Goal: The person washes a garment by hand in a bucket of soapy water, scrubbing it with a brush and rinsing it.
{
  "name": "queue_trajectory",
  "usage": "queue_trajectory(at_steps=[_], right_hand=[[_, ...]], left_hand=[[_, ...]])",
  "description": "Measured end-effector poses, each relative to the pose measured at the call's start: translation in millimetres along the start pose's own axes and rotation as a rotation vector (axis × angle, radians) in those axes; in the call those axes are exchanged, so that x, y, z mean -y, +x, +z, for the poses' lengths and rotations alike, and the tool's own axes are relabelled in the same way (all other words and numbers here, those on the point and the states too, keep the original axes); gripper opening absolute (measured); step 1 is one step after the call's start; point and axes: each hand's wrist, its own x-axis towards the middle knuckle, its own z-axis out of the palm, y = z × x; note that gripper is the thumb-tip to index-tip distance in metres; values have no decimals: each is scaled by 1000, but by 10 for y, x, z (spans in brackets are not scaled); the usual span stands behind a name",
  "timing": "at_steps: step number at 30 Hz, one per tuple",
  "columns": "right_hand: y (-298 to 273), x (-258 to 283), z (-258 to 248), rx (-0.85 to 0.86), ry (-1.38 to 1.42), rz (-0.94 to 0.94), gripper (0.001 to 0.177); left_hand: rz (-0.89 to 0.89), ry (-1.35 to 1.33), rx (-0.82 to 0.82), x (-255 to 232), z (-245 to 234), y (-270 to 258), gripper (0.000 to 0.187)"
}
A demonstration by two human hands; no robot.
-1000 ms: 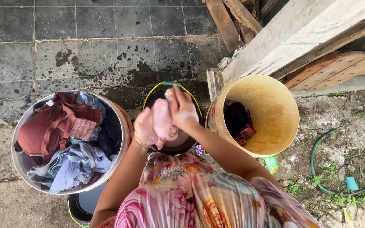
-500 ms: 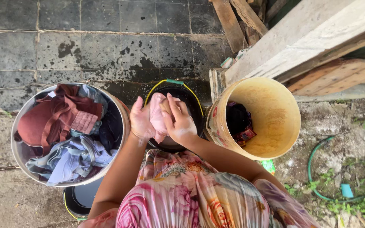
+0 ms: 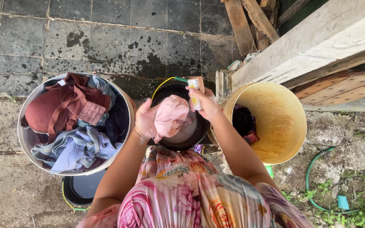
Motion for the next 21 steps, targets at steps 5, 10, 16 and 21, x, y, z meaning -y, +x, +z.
queue_trajectory(at_steps=[5, 10, 16, 21], right_hand=[[-36, 101, -42, 335, 40, -98, 51], [87, 41, -274, 479, -456, -52, 46], [57, 290, -521, 338, -477, 72, 72], [-14, 409, -566, 345, -390, 96, 66]], left_hand=[[-24, 221, -32, -46, -67, 113, 90], [-33, 634, -263, -174, -45, 165, 53], [224, 1206, -428, -332, -345, 216, 19], [360, 1595, -570, -360, -167, 174, 20]])
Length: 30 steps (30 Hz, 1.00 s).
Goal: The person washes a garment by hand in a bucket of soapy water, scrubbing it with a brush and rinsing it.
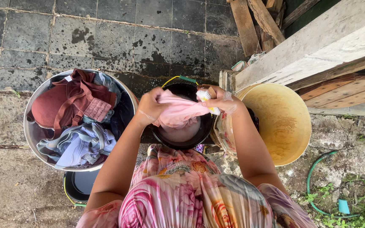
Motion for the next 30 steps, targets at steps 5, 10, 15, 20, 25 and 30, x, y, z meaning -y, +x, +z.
queue_trajectory(at_steps=[5, 10, 15, 20, 25, 30], right_hand=[[-204, 341, 339, 266, 135, -14, 83], [-88, 297, 606, 357, 225, -9, 93], [27, 238, 634, 294, 158, -85, 91], [7, 222, 697, 255, 396, -101, 77], [-23, 346, 529, 342, 171, -2, 68], [-138, 568, 592, 309, 134, 3, 70]], left_hand=[[109, 1, -150, -179, -58, 47, 26], [74, -169, 44, -225, -60, 115, 28], [87, -194, 313, -404, -92, 103, 35], [87, -446, 567, -325, -48, 171, 34], [22, -504, 307, -156, -171, 153, 22], [-36, -621, 453, -300, -220, 170, 17]])
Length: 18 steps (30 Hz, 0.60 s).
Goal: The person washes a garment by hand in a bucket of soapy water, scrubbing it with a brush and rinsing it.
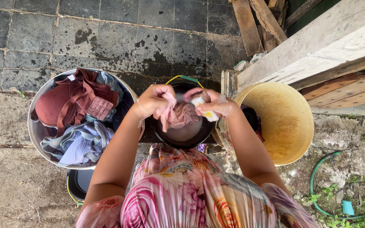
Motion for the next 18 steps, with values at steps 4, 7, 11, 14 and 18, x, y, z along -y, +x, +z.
queue_trajectory(at_steps=[4, 7, 11, 14, 18], right_hand=[[139, -47, 166, 25, 28, -29, 76], [242, -144, 183, -15, -136, 10, 72], [227, -148, 51, -180, -504, 58, 56], [151, -71, -20, -224, -754, -240, 46], [19, 148, -47, -264, -456, -22, 48]], left_hand=[[-69, 67, -24, -56, 240, 85, 18], [-5, 297, -132, -37, 213, 128, 17], [-34, 324, -163, 67, 83, 112, 18], [40, 486, -167, 77, 45, 111, 16], [-74, 330, -168, 53, 18, 80, 5]])
